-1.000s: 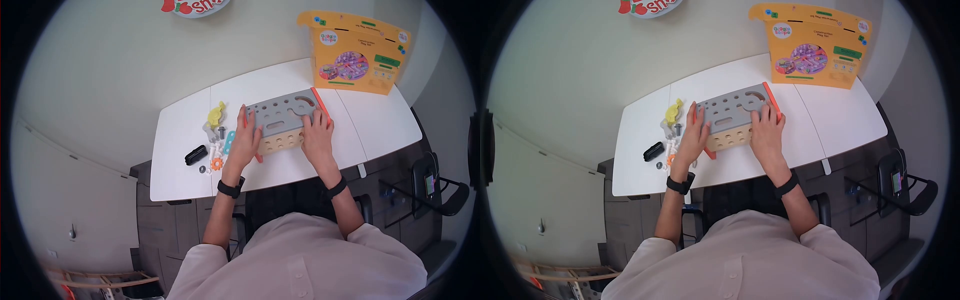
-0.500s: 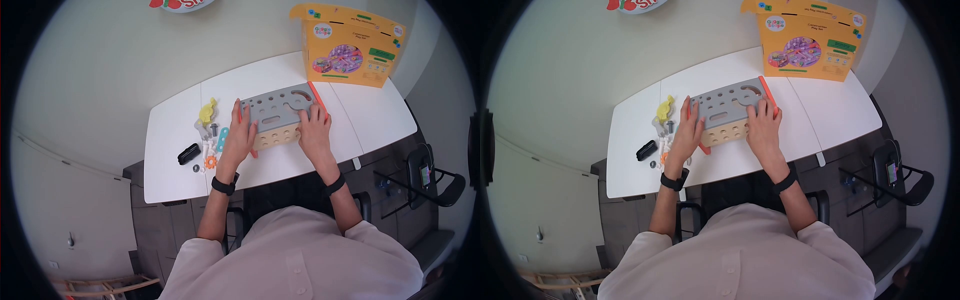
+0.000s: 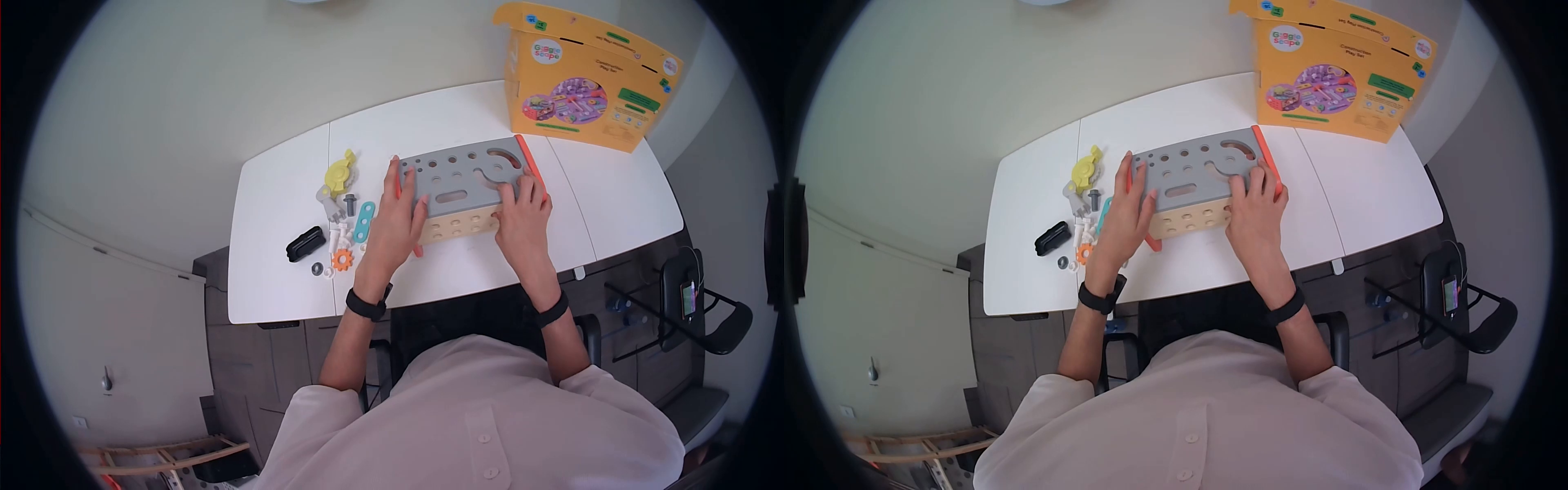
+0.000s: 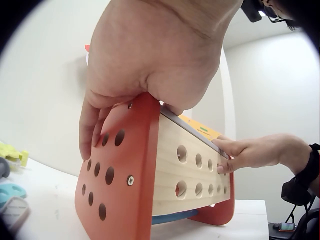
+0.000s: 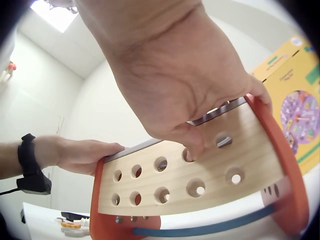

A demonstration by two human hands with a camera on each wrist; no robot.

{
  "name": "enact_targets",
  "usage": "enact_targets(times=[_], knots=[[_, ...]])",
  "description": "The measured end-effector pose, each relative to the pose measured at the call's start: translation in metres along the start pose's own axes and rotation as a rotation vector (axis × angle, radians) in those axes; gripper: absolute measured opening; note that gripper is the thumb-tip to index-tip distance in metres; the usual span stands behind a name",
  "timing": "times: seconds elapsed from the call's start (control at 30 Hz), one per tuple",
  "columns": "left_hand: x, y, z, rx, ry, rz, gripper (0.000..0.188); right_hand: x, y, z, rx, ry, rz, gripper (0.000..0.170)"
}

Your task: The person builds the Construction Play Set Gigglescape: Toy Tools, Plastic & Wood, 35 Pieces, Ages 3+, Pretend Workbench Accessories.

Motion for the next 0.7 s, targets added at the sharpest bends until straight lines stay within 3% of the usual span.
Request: enact_targets(times=[0.37, 0.43, 0.57, 0.7], knots=[[-0.001, 0.000, -0.010, -0.053, -0.062, 0.033, 0.051, 0.005, -0.007, 0.005, -0.013, -0.007, -0.098, 0.049], [0.002, -0.001, -0.013, -0.071, 0.010, -0.031, 0.052, 0.010, -0.012, 0.009, -0.071, -0.129, -0.141, 0.052], [0.035, -0.004, -0.030, -0.005, 0.086, -0.028, 0.052, 0.019, -0.018, 0.017, -0.031, -0.249, -0.111, 0.050], [0.092, -0.006, -0.067, 0.126, -0.045, 0.170, 0.039, 0.030, -0.026, 0.022, 0.028, -0.340, -0.070, 0.044]])
Point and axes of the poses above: each hand's wrist, its own y-axis away from the middle knuckle, its own x-axis out of the back of the hand, z = x × y, the point moved 8 cm from there along -y, towards the middle knuckle, and after that the axes turned 15 degrees about z, right-handed, at the moved point
